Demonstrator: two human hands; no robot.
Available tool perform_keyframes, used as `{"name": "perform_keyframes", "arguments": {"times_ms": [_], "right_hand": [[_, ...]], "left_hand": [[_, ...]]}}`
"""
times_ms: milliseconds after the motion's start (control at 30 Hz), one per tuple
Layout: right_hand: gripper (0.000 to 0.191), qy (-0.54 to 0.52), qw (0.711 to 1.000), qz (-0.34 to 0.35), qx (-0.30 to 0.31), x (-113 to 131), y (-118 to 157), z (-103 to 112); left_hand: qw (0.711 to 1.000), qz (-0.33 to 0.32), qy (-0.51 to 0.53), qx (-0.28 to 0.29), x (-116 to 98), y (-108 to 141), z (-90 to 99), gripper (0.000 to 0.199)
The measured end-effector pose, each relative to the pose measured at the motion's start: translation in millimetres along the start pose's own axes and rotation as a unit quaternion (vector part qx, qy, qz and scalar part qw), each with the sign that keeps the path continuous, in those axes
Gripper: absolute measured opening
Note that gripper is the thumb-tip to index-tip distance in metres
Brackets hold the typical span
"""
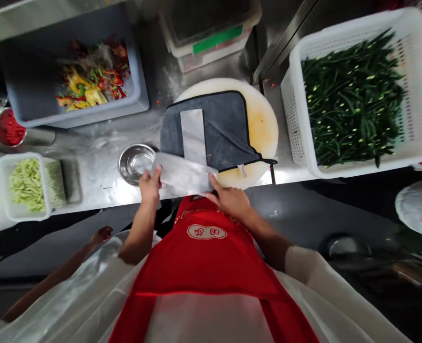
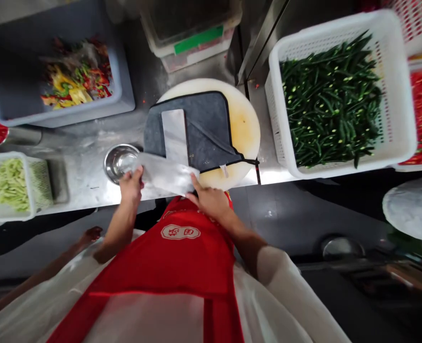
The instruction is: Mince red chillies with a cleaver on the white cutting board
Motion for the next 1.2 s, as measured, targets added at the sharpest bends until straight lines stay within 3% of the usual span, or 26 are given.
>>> {"name": "perform_keyframes", "arguments": {"times_ms": [67, 200, 300, 467, 600, 733, 867, 1000, 1133, 1200], "right_hand": [[0.076, -0.002, 1.0, -0.002, 0.021, -3, 2, -2], [0.072, -0.007, 1.0, 0.008, -0.006, -8, -5, 13], [0.066, 0.002, 0.999, 0.031, 0.023, -9, -11, 15], [0.065, 0.013, 0.999, 0.042, -0.024, -12, -25, 29], [0.062, 0.0, 0.997, 0.072, 0.009, -7, -25, 23], [0.062, 0.004, 0.997, 0.063, -0.044, -9, -30, 38], [0.06, -0.007, 0.997, 0.075, -0.002, -5, -33, 32], [0.063, 0.012, 0.998, 0.053, -0.034, -9, -36, 37], [0.061, 0.031, 0.997, 0.072, 0.016, -7, -26, 20], [0.061, 0.035, 0.997, 0.072, -0.003, -7, -27, 23]], "left_hand": [[1.0, 0.002, 0.01, -0.006, 5, 6, 3.3, 0.04], [0.999, -0.024, 0.04, -0.012, 5, 15, 9.8, 0.041], [0.999, 0.012, 0.02, -0.026, 15, 19, 16.9, 0.041], [0.998, 0.019, 0.034, -0.05, 18, 23, 27.5, 0.041], [0.998, 0.044, 0.011, -0.047, 28, 28, 31.5, 0.043], [0.996, 0.012, 0.057, -0.06, 22, 23, 33.2, 0.048], [0.997, 0.037, 0.027, -0.059, 28, 20, 31.4, 0.048], [0.997, -0.006, 0.062, -0.054, 19, 21, 32.3, 0.05], [0.998, 0.043, 0.02, -0.05, 36, 31, 34.7, 0.048], [0.998, 0.037, 0.031, -0.046, 36, 30, 33.1, 0.048]]}}
Point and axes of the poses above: each hand's wrist, its own y-axis away from the middle knuckle, its own z-axis out of the back of the hand, x = y × z, the point moved 10 cm from there along -y, towards the middle knuckle, and after that the axes turned 7 degrees about -x, right-handed, at the moved point
